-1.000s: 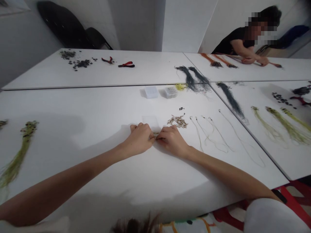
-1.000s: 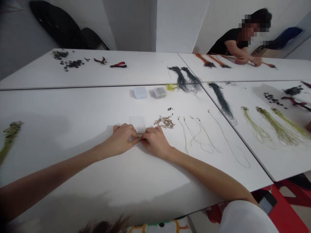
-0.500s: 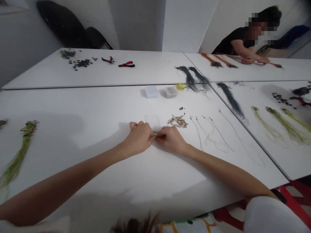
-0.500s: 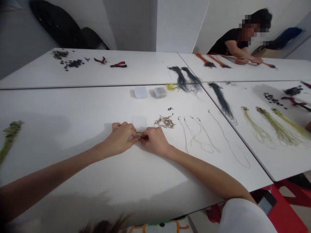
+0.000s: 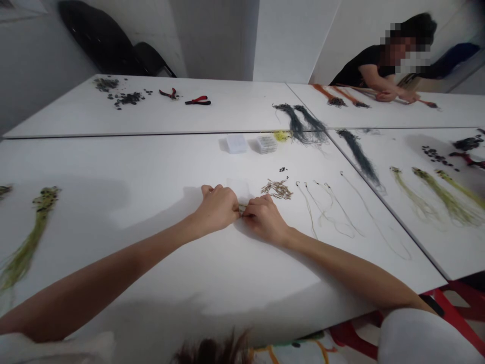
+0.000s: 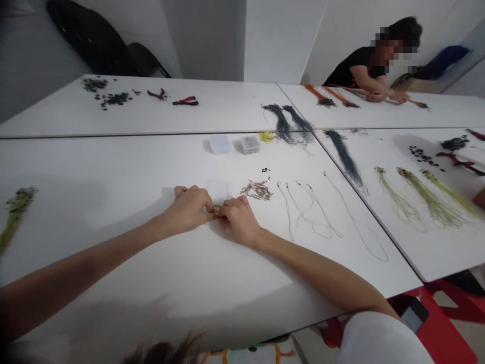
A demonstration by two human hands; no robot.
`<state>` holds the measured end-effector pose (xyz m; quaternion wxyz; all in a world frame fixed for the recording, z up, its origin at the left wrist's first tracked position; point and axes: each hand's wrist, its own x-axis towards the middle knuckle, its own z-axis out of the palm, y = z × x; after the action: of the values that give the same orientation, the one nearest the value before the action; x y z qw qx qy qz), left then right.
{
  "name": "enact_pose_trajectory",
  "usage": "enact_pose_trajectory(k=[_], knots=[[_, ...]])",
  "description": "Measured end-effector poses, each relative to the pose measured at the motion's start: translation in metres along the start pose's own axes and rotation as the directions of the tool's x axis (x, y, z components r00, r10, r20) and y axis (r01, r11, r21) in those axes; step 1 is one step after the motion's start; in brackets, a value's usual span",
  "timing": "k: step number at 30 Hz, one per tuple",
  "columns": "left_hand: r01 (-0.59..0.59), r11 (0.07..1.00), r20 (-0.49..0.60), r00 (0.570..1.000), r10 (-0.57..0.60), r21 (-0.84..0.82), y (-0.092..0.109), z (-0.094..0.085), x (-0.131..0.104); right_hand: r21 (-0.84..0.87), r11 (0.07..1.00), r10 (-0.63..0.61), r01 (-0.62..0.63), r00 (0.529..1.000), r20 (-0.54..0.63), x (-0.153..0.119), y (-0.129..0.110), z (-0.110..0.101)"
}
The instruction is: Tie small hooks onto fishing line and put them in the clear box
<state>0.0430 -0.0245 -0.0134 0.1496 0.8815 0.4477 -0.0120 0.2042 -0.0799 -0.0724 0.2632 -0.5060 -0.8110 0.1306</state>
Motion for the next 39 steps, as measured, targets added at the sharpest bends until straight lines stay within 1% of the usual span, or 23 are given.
enact_pose_trajectory(k=[5, 9, 13, 17, 19, 22, 26, 32, 39], knots=[[0.023, 0.999, 0.033, 0.999, -0.022, -0.031, -0.004, 0.000, 0.006, -0.022, 0.999, -0.025, 0.025, 1.000, 0.007, -0.001, -0.001, 0.000], [0.025, 0.994, 0.058, 0.998, -0.019, -0.110, -0.010, -0.003, 0.008, 0.016, 1.000, 0.011, -0.011, 1.000, 0.012, -0.001, -0.002, -0.001], [0.007, 0.981, 0.066, 0.998, 0.006, -0.196, -0.017, -0.012, 0.004, 0.029, 0.998, 0.054, -0.054, 0.999, 0.002, -0.002, -0.003, 0.000], [0.045, 0.977, 0.061, 0.998, -0.033, -0.207, -0.025, -0.017, -0.003, 0.010, 0.997, 0.078, -0.078, 0.997, 0.009, -0.003, -0.005, 0.000], [0.058, 0.974, 0.056, 0.997, -0.047, -0.217, -0.027, -0.014, -0.006, 0.010, 0.996, 0.091, -0.091, 0.996, 0.011, -0.003, -0.005, 0.000], [0.071, 0.968, 0.022, 0.997, -0.068, -0.241, -0.026, -0.003, -0.009, 0.029, 0.994, 0.107, -0.107, 0.994, -0.009, -0.003, -0.004, 0.000], [0.077, 0.959, -0.011, 0.996, -0.083, -0.275, -0.023, 0.008, -0.010, 0.111, 0.986, 0.125, -0.123, 0.992, -0.019, -0.002, -0.003, -0.004], [0.106, 0.918, 0.031, 0.994, -0.102, -0.381, -0.020, 0.009, -0.013, 0.212, 0.961, 0.181, -0.178, 0.983, 0.003, -0.001, -0.006, -0.013], [0.120, 0.917, 0.022, 0.992, -0.121, -0.380, -0.016, 0.009, -0.013, 0.290, 0.922, 0.259, -0.257, 0.965, 0.034, 0.001, -0.006, -0.009]])
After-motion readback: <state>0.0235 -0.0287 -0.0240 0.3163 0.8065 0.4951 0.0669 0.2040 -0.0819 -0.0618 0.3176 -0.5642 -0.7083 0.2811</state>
